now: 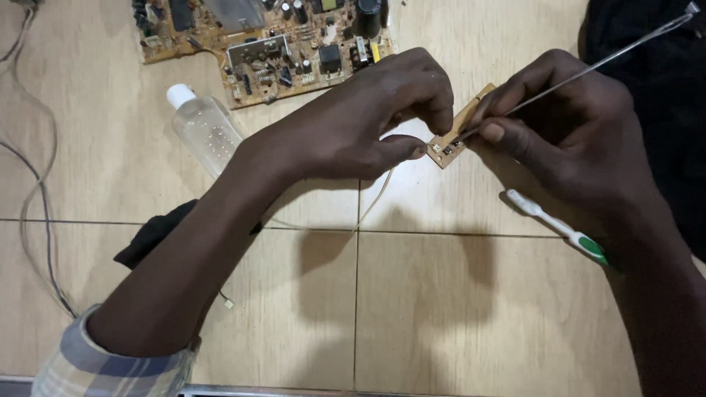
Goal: The person cleans a small electronic circuit board using a toothbrush and a metal tool. They scrub the surface of the board with the toothbrush and use the metal tool to scrape or pick at specific components. The person also handles a black cloth and a bottle of liquid during the process.
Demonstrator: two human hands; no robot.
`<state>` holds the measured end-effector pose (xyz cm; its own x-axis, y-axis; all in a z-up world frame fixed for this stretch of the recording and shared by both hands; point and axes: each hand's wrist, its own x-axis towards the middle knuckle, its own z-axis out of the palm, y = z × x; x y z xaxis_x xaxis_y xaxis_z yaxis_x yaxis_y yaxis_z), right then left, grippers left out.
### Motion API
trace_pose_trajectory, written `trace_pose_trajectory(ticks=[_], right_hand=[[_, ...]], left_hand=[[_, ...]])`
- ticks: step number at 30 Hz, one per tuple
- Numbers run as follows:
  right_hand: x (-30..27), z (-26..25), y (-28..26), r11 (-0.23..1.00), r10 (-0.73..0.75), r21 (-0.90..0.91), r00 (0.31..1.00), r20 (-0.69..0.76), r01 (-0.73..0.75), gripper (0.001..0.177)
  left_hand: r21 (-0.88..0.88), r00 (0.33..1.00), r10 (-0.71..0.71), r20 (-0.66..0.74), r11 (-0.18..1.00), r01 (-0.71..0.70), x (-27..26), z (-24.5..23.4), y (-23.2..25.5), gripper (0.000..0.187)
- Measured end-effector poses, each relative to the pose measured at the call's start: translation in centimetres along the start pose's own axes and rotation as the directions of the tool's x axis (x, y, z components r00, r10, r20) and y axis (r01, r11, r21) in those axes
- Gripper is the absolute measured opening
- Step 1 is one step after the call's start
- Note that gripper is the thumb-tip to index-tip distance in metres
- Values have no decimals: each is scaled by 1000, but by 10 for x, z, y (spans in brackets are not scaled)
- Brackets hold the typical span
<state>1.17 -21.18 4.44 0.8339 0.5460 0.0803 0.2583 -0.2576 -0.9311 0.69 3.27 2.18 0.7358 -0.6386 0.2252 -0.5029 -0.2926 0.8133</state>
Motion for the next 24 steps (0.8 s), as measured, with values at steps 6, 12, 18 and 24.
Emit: trace_pose_trajectory(ticks=[6, 12, 18, 24], right_hand=[[0, -5, 12, 993, -12, -121, 1000, -17, 10, 15], [0, -4, 8, 999, 6, 37, 1000, 22, -7, 19], [0, -7, 11, 996, -62, -56, 997, 44, 65, 18], [-3, -10, 13, 998, 19, -54, 1000, -17, -19, 19]], left_hand=[[40, 999, -1, 45, 999, -1, -2, -2, 0, 38], [42, 996, -54, 69, 998, 51, 3, 3, 2, 76], [132, 995, -31, 94, 991, 19, 9, 7, 3, 72], [125, 996, -46, 77, 991, 36, 11, 8, 2, 77]])
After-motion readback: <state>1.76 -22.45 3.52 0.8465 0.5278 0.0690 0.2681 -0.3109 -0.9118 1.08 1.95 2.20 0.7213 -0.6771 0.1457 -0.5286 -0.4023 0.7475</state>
